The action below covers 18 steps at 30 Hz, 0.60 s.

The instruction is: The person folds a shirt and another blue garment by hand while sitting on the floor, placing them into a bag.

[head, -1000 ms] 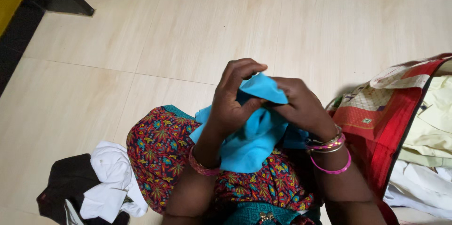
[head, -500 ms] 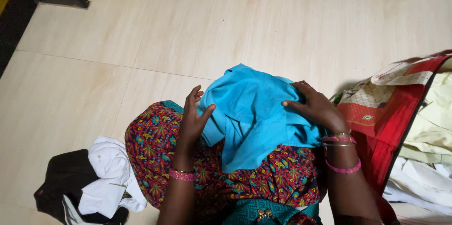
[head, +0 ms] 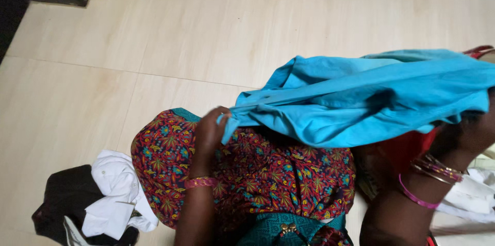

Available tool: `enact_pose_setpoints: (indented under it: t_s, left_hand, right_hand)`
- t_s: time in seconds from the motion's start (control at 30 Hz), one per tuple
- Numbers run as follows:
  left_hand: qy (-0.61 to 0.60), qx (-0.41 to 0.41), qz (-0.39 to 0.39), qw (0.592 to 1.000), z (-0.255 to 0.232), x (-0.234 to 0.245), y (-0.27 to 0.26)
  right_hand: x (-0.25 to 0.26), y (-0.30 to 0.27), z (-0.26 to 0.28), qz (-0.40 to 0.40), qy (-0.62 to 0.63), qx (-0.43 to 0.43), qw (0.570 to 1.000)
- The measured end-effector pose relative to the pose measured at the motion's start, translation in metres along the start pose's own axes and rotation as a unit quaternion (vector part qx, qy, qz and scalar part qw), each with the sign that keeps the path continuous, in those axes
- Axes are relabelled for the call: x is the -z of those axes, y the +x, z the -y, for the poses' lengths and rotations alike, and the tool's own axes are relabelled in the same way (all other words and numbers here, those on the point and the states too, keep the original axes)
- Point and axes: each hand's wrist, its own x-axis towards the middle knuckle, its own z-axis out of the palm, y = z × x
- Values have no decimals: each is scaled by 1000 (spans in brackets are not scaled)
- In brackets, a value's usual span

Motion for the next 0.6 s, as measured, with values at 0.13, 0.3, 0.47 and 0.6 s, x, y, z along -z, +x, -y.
enact_pose_setpoints:
  t_s: [0.13, 0.3, 0.47, 0.6]
  left_hand:
    - [-13, -61, -242, 968, -16, 39, 24]
    - [60, -142, -349, 924, -50, 67, 24]
    - [-119, -301, 139, 936, -69, -3, 4]
    - [40, -374, 236, 896, -77, -56, -12]
  right_hand:
    - [-16, 13, -15, 70, -37, 35, 996]
    - [-92, -12, -25, 159, -64, -32, 985]
    - [-172, -44, -12, 248, 35, -70, 966]
    - [-179, -40, 8, 221, -6, 13, 975]
